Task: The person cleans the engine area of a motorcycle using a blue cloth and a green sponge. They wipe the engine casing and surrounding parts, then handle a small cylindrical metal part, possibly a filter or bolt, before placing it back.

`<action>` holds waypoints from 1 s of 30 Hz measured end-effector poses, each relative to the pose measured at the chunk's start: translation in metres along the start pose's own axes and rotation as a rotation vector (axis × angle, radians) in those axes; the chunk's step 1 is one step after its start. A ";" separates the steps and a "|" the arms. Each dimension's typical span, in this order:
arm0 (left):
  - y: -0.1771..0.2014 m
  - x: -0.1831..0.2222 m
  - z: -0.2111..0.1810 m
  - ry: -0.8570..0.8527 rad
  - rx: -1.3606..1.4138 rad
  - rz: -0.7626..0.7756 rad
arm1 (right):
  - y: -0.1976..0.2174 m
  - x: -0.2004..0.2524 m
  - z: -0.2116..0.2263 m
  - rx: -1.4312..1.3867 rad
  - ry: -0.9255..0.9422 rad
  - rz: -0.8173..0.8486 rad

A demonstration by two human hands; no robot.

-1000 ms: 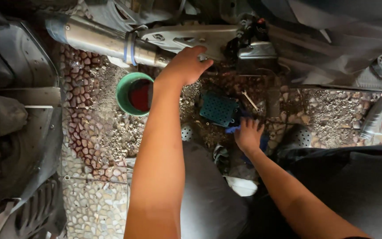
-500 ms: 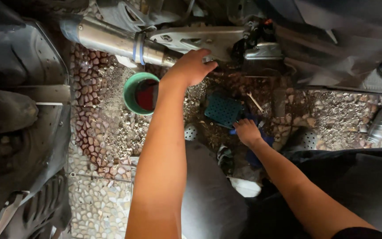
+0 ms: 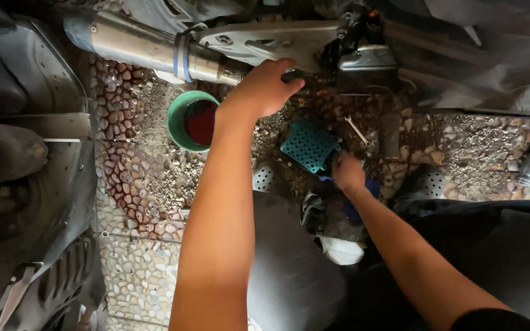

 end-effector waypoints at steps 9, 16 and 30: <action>-0.002 0.003 -0.005 0.006 0.015 0.031 | 0.009 -0.087 -0.054 0.536 0.228 0.090; -0.058 0.009 -0.012 -0.037 -0.023 0.110 | -0.013 -0.097 -0.079 0.564 0.551 0.000; -0.076 -0.003 -0.017 -0.082 -0.058 0.102 | 0.065 -0.101 0.024 -0.273 0.209 -0.095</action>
Point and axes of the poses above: each hand's wrist, its own x-axis away from the middle knuckle, its own y-axis out of the back of the hand, z = x × y, the point moved 5 cm from there along -x, towards the middle knuckle, and after that the axes turned 6 degrees about -x, right-handed, at the moved point
